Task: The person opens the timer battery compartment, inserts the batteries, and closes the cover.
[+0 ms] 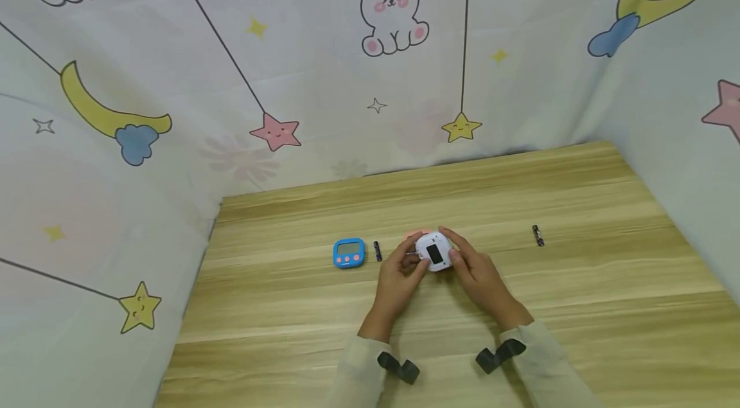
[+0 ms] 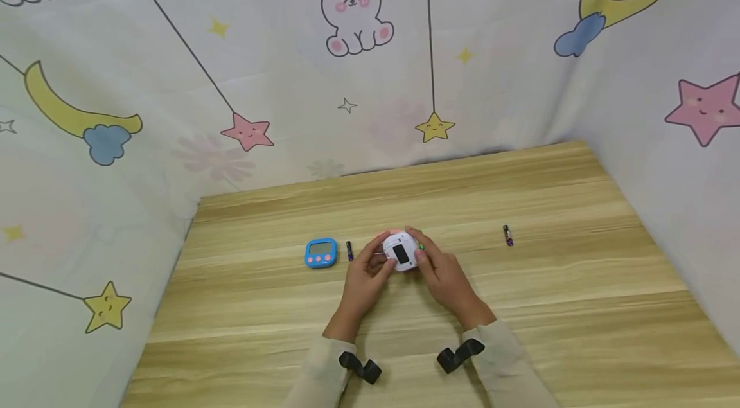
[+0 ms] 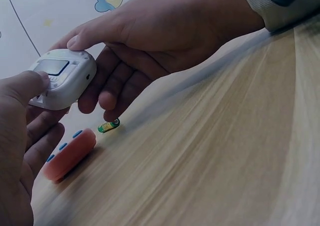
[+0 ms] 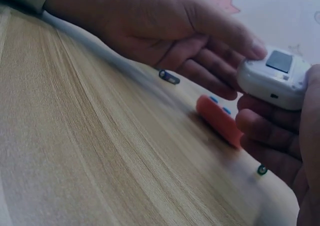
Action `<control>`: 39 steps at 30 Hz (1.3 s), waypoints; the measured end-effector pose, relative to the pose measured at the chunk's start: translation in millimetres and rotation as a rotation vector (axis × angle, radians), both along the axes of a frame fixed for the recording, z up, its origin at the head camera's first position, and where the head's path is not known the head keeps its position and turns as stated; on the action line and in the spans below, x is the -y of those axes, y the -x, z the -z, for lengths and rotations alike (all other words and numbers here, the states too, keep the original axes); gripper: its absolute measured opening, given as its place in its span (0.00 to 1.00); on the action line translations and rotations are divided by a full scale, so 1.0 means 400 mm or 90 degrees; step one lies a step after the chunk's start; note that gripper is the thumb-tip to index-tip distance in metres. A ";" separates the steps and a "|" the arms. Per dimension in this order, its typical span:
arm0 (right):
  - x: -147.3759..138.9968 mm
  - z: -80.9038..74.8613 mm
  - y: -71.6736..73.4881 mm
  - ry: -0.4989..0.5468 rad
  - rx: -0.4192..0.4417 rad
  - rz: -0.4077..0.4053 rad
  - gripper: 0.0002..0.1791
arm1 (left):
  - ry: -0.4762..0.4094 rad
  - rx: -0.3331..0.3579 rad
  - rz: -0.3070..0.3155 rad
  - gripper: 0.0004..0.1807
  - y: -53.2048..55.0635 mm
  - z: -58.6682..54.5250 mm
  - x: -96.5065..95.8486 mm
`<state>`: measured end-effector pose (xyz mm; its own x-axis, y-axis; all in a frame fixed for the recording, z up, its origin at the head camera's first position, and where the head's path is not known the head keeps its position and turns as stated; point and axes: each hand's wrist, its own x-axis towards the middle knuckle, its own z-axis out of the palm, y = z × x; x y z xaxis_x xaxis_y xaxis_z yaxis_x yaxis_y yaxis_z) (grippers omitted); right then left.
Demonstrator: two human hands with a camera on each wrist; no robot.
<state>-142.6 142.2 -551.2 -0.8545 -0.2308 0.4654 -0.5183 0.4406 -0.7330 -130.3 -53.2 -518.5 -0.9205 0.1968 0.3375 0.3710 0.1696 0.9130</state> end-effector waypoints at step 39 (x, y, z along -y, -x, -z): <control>0.061 0.006 -0.031 0.061 0.075 -0.023 0.14 | 0.029 -0.022 -0.040 0.12 0.023 0.105 -0.014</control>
<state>-130.0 117.9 -553.6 -0.8965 -0.2215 0.3836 -0.4401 0.3478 -0.8279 -139.6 -47.5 -560.6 -0.9197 0.1556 0.3605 0.3889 0.2349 0.8908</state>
